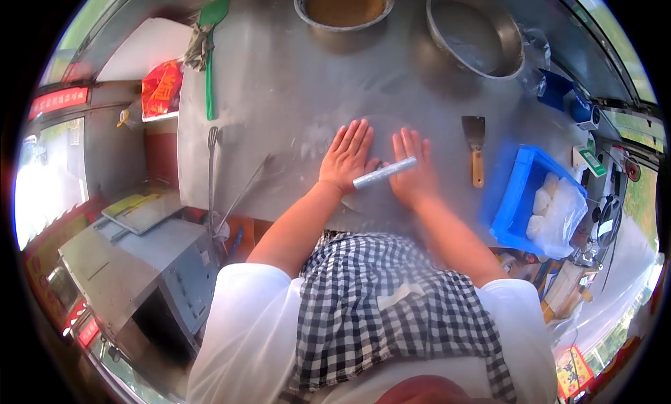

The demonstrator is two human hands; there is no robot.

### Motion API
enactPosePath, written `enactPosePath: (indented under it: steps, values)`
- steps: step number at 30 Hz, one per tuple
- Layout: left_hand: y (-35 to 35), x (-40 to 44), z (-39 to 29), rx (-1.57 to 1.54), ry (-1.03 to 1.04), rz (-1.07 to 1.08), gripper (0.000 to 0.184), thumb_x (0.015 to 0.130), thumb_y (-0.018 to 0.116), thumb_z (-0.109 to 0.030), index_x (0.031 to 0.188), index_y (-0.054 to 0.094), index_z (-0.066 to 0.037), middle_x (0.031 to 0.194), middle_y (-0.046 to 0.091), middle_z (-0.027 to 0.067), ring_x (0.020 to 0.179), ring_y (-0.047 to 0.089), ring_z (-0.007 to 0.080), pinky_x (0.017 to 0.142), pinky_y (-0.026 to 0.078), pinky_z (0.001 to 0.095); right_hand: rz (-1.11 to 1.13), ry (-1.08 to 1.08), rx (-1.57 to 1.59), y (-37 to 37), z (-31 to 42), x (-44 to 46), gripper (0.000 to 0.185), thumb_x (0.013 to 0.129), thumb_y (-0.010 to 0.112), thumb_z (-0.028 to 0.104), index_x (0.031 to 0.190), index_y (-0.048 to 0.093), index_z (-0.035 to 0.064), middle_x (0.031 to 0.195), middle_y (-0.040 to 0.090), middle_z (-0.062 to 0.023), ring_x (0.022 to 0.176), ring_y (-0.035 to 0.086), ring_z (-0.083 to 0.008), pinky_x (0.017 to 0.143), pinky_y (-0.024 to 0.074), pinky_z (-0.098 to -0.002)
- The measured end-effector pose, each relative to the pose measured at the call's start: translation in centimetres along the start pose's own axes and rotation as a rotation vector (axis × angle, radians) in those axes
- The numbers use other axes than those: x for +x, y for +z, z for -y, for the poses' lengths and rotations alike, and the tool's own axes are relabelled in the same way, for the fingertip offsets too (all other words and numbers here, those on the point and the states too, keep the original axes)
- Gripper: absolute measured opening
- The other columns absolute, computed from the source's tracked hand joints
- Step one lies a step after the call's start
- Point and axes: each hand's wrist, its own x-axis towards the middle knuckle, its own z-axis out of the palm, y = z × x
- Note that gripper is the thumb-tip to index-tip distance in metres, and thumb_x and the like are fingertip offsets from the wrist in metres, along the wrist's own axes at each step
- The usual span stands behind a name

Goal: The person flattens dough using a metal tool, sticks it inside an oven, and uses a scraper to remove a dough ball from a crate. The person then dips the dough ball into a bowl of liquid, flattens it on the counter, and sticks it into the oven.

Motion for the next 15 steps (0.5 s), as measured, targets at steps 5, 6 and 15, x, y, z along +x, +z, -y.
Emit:
enactPosePath:
  steps: [5,6,15]
  values:
    - [-0.3,0.6,0.5,0.009,-0.005,0.037,0.079,0.104,0.048,-0.050,0.165,0.027,-0.005,0.174,0.020,0.0128,0.162,0.013,0.0269,0.133,0.009,0.0440,-0.061,-0.011,0.041,0.6,-0.1,0.6,0.071,0.099,0.060,0.039,0.156,0.042,0.0016,0.166,0.037,-0.0184,0.157,0.029,-0.0359,0.128,0.0203,-0.0555]
    - [-0.5,0.5,0.2,0.001,0.020,0.045,0.079,0.104,0.048,-0.050,0.165,0.026,-0.005,0.174,0.019,0.0132,0.163,0.012,0.0271,0.133,0.009,0.0439,-0.064,0.003,0.062,0.5,0.1,0.2,0.070,0.100,0.059,0.040,0.156,0.042,0.0009,0.165,0.037,-0.0190,0.156,0.030,-0.0370,0.128,0.0211,-0.0561]
    - [0.5,0.7,1.2,-0.003,0.098,0.059,0.073,0.104,0.052,-0.036,0.162,0.028,0.001,0.172,0.022,0.0203,0.161,0.014,0.0356,0.132,0.007,0.0494,-0.108,0.069,0.133,1.6,0.8,-0.2,0.069,0.102,0.053,0.036,0.157,0.038,-0.0025,0.167,0.034,-0.0200,0.157,0.028,-0.0351,0.130,0.0183,-0.0511]
